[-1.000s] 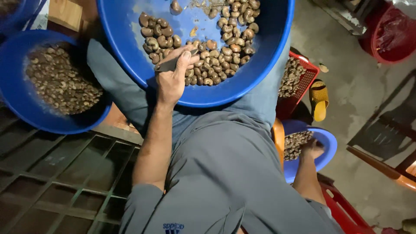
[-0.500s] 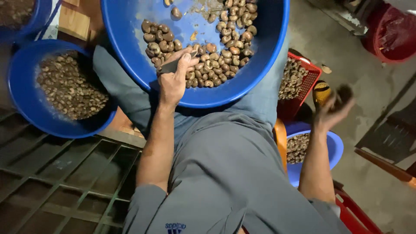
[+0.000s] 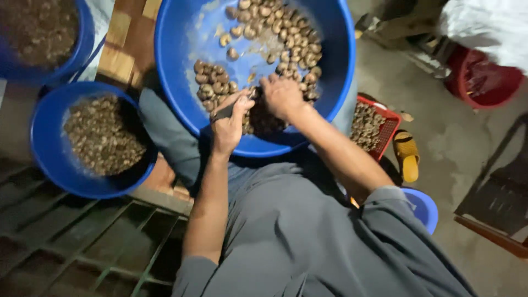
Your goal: Shelling nuts using a small hand tool and sorting them into bowls
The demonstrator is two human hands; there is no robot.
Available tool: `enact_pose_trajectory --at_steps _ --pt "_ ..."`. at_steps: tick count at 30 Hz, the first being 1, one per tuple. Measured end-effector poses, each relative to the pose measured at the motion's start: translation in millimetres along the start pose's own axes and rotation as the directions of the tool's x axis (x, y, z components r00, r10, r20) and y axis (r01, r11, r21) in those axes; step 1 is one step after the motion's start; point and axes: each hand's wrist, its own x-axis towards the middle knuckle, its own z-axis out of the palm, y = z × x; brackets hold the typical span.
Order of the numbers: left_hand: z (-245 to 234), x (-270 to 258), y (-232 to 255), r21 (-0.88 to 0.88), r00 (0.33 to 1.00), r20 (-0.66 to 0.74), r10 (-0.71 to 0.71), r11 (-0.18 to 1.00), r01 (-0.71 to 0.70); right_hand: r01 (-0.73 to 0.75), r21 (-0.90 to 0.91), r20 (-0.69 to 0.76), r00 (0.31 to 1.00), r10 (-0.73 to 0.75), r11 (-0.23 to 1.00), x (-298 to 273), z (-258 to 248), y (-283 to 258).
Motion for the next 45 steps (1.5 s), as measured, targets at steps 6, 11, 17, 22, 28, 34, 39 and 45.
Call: enact_pose_trajectory --at_steps 6,11,17,22,28,34,39,45 --pt "-4 4 23 0.020 0.998 0.046 0.031 0.999 -0.032 -0.186 -0.075 -0.026 0.983 0.184 0.980 -12 36 3" --pt "-3 -1 18 -0.027 0.993 0.029 -0.117 0.993 0.118 -0.148 0.376 0.060 0.989 0.136 0.914 -19 -18 -3" --pt "-13 -5 21 -0.033 1.000 -0.013 0.017 0.999 -0.017 -0.100 0.889 0.025 0.985 0.169 0.447 -26 -106 -20" --pt "-10 2 37 -0.010 0.997 0.045 0.061 0.998 -0.060 -0.094 0.919 0.003 0.973 0.231 0.383 -33 -132 -32" --pt "-8 2 47 0.071 0.993 0.038 0.109 0.991 -0.112 -0.085 0.934 -0.021 0.956 0.292 0.347 -36 -128 -33" --pt "-8 2 3 -0.092 0.995 -0.015 0.100 0.991 -0.101 0.045 0.924 -0.156 0.951 0.266 0.381 -38 -122 -37" --pt "-4 5 29 -0.034 0.980 -0.018 0.199 0.979 -0.200 0.104 0.907 -0.210 0.951 0.226 0.408 -39 -107 -35" --pt "-5 4 24 -0.043 0.974 -0.036 0.223 0.973 -0.225 0.113 0.891 -0.240 0.939 0.247 0.439 -41 -115 -40"
